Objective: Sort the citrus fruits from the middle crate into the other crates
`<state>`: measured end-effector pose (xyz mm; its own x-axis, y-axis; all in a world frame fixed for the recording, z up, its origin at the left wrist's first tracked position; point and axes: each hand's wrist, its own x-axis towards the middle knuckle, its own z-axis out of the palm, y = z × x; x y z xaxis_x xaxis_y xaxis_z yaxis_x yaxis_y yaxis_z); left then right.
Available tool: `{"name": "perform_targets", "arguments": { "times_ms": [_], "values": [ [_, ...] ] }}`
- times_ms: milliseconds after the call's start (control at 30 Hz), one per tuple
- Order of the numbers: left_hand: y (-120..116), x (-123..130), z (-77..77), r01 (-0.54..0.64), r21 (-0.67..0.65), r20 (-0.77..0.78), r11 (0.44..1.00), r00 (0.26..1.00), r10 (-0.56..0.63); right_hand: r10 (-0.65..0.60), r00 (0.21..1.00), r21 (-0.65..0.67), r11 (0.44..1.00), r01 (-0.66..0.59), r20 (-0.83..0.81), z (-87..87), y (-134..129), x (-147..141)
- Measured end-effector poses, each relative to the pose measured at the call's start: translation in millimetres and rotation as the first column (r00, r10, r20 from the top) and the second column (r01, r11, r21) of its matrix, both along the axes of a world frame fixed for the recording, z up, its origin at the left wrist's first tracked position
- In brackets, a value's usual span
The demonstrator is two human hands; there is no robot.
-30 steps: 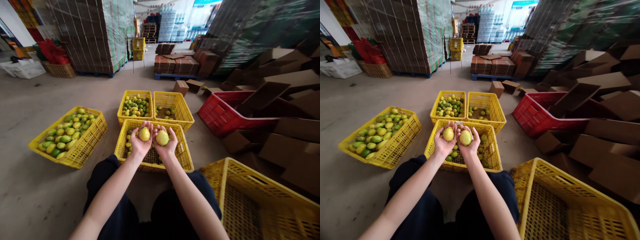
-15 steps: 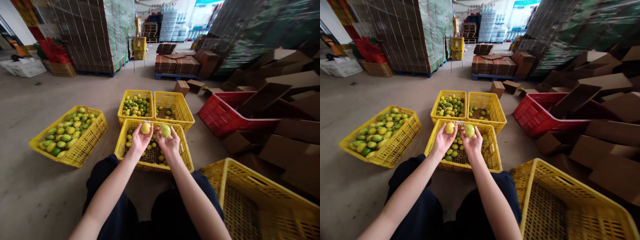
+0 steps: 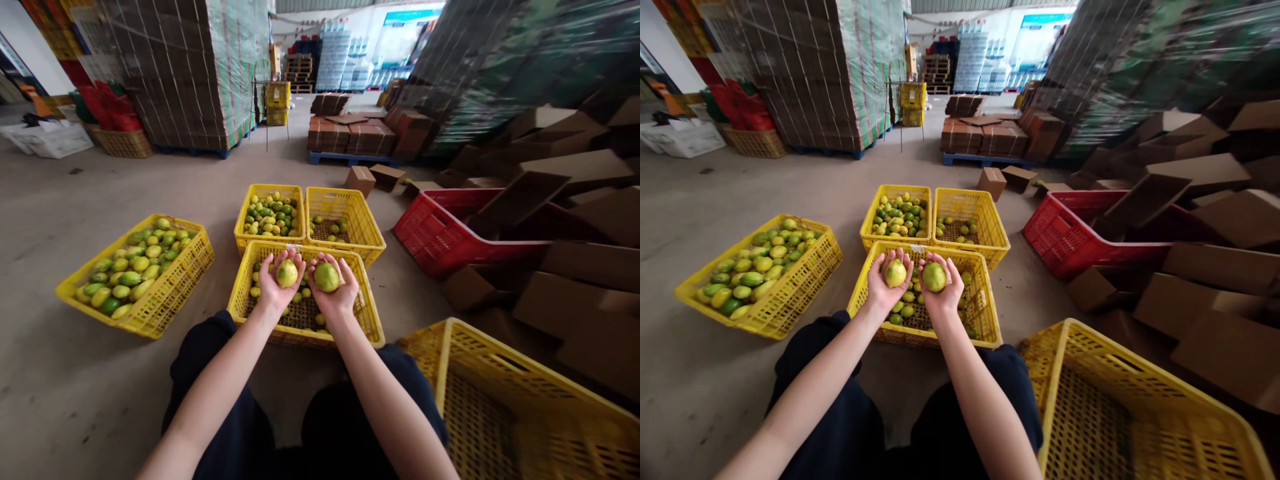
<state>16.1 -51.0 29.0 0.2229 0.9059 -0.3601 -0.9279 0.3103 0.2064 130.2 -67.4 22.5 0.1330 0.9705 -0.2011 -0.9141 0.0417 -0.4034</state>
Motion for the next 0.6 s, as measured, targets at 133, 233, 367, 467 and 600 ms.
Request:
{"name": "perform_targets", "arguments": {
  "times_ms": [133,233,367,467,600],
  "values": [
    [-0.3,2.9,-3.3,0.025,0.021,-0.045,0.999,0.999,-0.024,-0.004,0.999,0.017,1.0,0.003,0.035,3.5,-0.6,-0.6],
    [1.2,4.3,-6.1,0.048,0.036,-0.056,0.998,0.997,-0.046,-0.001,1.0,-0.002,1.0,0.001,0.007,6.7,-0.6,-0.5],
    [2.7,5.7,-8.0,0.051,0.053,-0.042,0.997,0.998,-0.049,0.016,0.998,-0.012,1.0,-0.016,-0.058,8.9,-0.8,0.8],
    [1.2,6.4,-6.5,0.056,0.107,-0.035,0.993,0.998,-0.052,0.017,0.996,-0.039,0.999,-0.02,-0.087,6.4,0.7,2.4],
    [-0.2,4.2,-5.1,0.06,0.121,-0.022,0.991,0.998,-0.058,-0.007,0.992,-0.105,0.994,-0.007,-0.13,-4.2,6.8,5.6]
  ]
}}
